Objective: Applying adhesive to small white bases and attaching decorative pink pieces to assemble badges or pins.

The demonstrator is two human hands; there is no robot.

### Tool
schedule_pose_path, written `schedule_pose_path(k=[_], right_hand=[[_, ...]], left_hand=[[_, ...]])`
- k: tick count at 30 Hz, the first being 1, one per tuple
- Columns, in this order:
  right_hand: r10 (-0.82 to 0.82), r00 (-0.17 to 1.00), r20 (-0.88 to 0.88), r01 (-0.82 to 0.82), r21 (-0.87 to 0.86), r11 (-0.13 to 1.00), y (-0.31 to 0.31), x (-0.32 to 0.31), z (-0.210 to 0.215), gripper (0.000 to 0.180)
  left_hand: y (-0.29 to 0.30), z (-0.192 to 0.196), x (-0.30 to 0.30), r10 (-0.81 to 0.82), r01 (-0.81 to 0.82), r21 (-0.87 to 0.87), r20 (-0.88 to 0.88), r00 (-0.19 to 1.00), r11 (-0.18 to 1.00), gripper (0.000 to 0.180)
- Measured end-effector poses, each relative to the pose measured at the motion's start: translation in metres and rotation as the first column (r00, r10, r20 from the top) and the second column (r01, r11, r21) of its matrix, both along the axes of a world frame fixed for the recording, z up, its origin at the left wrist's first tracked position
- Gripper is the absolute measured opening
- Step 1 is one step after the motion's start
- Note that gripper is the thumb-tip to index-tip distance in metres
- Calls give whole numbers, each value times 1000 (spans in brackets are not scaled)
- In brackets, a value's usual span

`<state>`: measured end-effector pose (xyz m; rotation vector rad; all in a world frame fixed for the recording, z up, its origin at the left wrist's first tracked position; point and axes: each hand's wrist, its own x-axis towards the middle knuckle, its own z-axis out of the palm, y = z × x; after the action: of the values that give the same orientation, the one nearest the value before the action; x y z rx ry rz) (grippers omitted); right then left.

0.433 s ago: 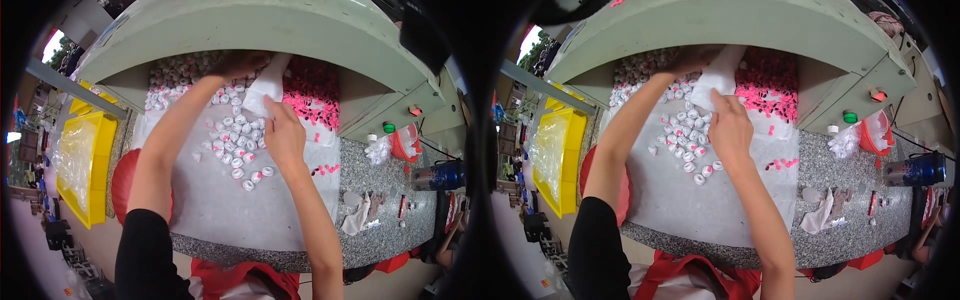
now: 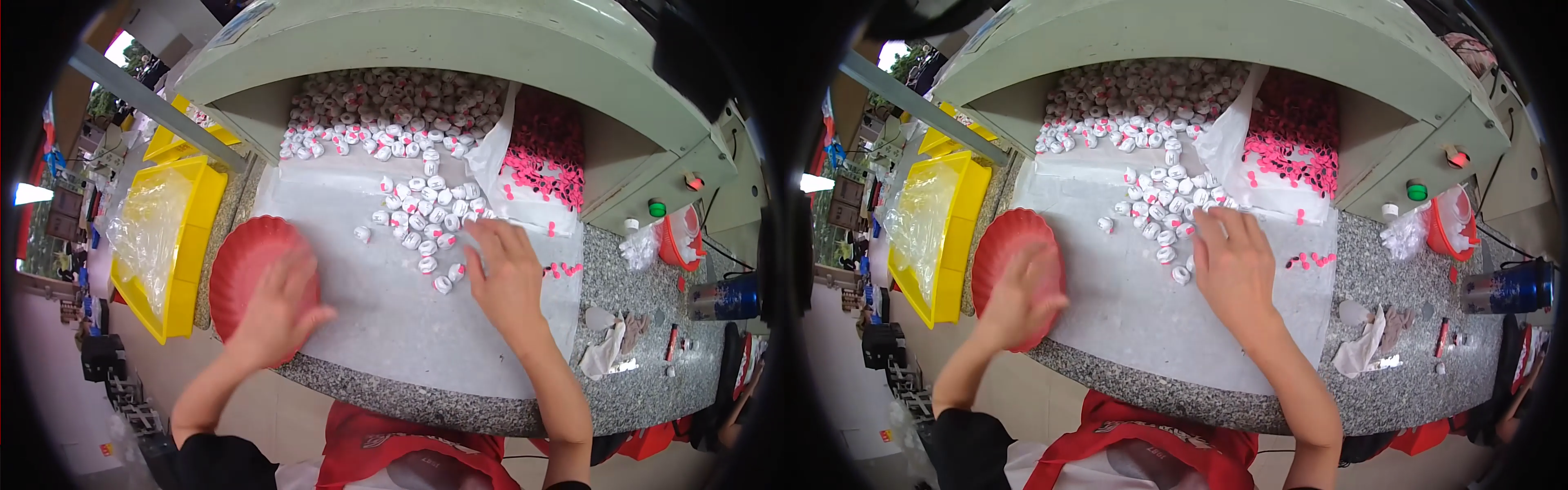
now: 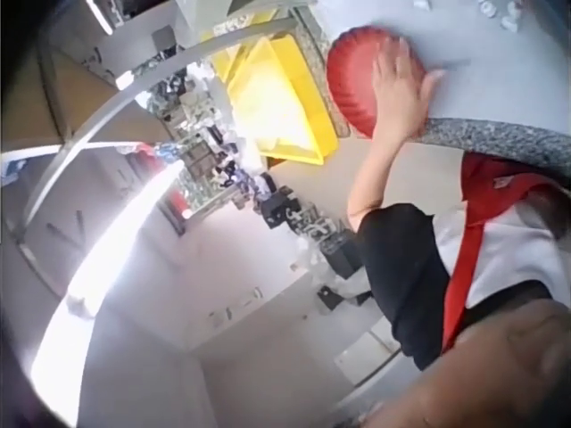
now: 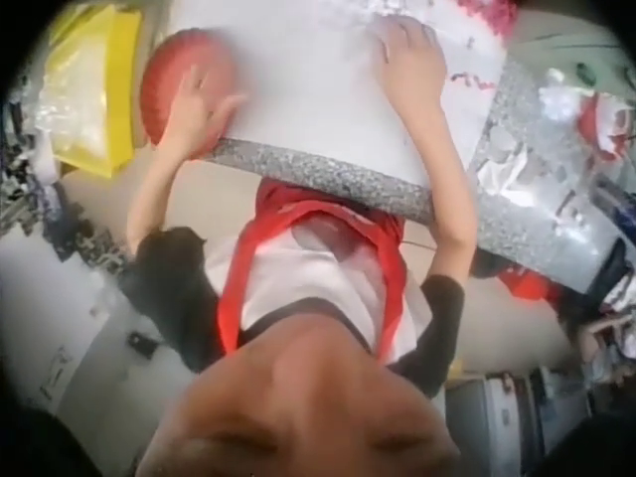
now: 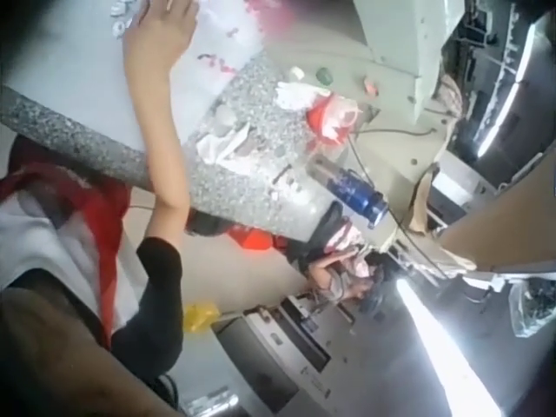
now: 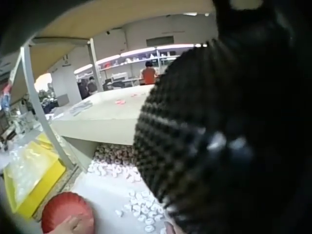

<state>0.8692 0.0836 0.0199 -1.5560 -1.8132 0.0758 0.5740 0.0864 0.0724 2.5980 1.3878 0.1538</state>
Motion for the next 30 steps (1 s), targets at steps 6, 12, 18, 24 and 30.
schedule_pose_path(k=[6,12,18,24,30], right_hand=[[142,988,55,-132,-161,978,-99,-19,-8,35],[-188,982,24,189,-202,961,-159,19,-11,30],[-184,983,-26,169,-291,942,-164,30,-32,18],[-197,948,-250,108,-330,938,-222,9,-21,8],[-696,621,-361,-15,-893,450,-343,22,-145,15]], left_hand=[[-29,-52,-13,171,-172,7,-143,975,985,62],[6,-34,20,55,-142,399,222,973,906,59],[47,-57,174,-418,286,474,201,886,833,47],[120,-65,221,30,-2,489,-49,998,872,41],[51,-85,185,-337,207,431,251,907,878,36]])
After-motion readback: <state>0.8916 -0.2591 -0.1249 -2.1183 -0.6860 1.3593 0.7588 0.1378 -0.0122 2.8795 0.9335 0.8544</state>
